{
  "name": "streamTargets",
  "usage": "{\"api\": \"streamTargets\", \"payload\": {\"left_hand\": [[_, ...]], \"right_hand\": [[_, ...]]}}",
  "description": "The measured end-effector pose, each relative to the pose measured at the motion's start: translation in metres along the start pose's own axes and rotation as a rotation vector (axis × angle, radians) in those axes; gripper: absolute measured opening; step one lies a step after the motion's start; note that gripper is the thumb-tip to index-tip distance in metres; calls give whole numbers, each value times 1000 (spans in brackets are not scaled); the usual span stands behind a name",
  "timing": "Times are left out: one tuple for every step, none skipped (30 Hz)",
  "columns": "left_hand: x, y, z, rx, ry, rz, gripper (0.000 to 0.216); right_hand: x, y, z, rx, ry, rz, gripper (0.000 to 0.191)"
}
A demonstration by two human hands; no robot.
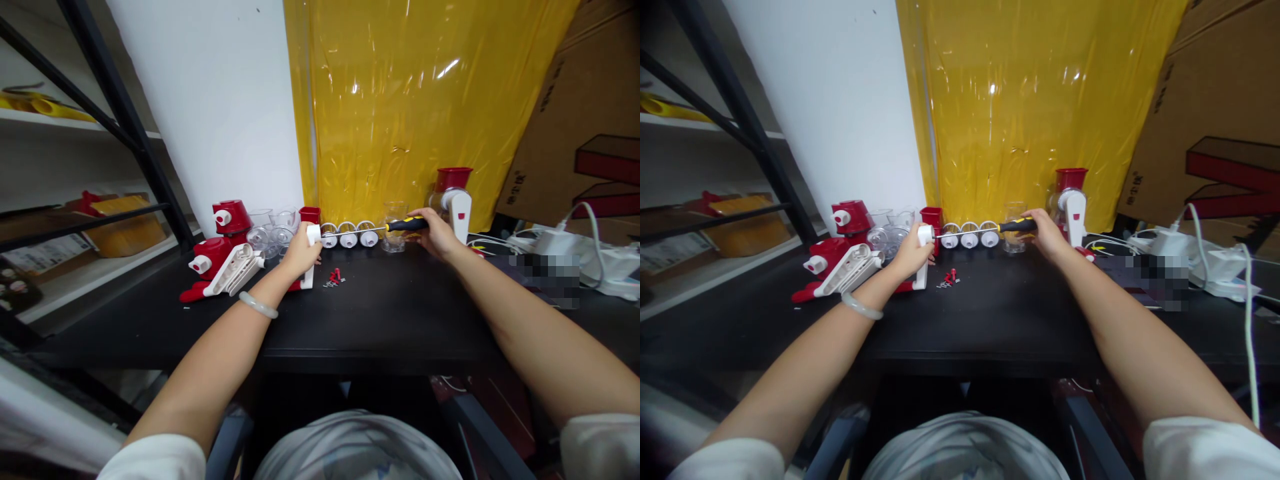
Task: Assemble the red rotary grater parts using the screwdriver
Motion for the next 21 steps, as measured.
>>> {"api": "streamTargets", "payload": {"left_hand": [[0,0,0,-5,2,2,49],[0,0,0,-9,1,3,49],[0,-1,0,-14,0,2,50],[0,-1,0,-16,-2,1,50],[0,-1,0,-18,-3,-1,51],[0,0,1,-18,-5,-3,51],[0,0,1,-16,-5,-4,51],[0,0,1,-14,-5,-4,51],[0,0,1,-14,-5,-4,51],[0,0,0,-13,-5,-2,50],[0,0,0,-12,-4,-1,50],[0,0,0,-11,-3,0,50],[0,0,0,-10,-2,1,49],[0,0,0,-9,-2,1,49],[1,0,0,-7,-2,1,49],[1,1,0,-6,-3,0,48],[1,1,0,-5,-5,-2,48],[1,1,1,-2,-7,-5,48],[1,2,1,1,-7,-8,47],[1,3,1,4,-9,-10,47],[1,3,1,6,-10,-11,46]], "right_hand": [[-3,0,-2,-15,25,49,33],[-5,-1,-3,-38,44,110,35],[-7,-2,-4,-65,55,171,37],[-7,-3,-4,-88,56,221,37],[-7,-4,-4,-104,50,253,37],[-6,-4,-4,-110,40,262,36],[-5,-3,-4,-107,29,249,34],[-5,-3,-3,-99,22,219,32],[-5,-3,-3,-88,19,179,31],[-4,-3,-2,-75,15,134,29],[-3,-2,-1,-59,10,87,27],[-2,-2,0,-39,2,42,26],[0,-1,1,-20,-7,1,25],[1,-1,2,-3,-17,-32,24],[3,-1,4,9,-29,-56,23],[5,-2,5,17,-40,-73,22],[6,-2,6,22,-50,-85,22],[7,-3,7,28,-57,-95,22],[7,-3,8,34,-63,-103,21],[7,-3,9,42,-68,-111,21],[7,-3,10,49,-71,-120,21]]}}
Point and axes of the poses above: each hand's wrist, its own z-axis away from the middle knuckle, its own x-axis out of the palm, y = z × x, the point moved 10 cm from there along -z, towards the middle knuckle, and after that the axes turned 7 degrees about x, right-handed, at the moved point
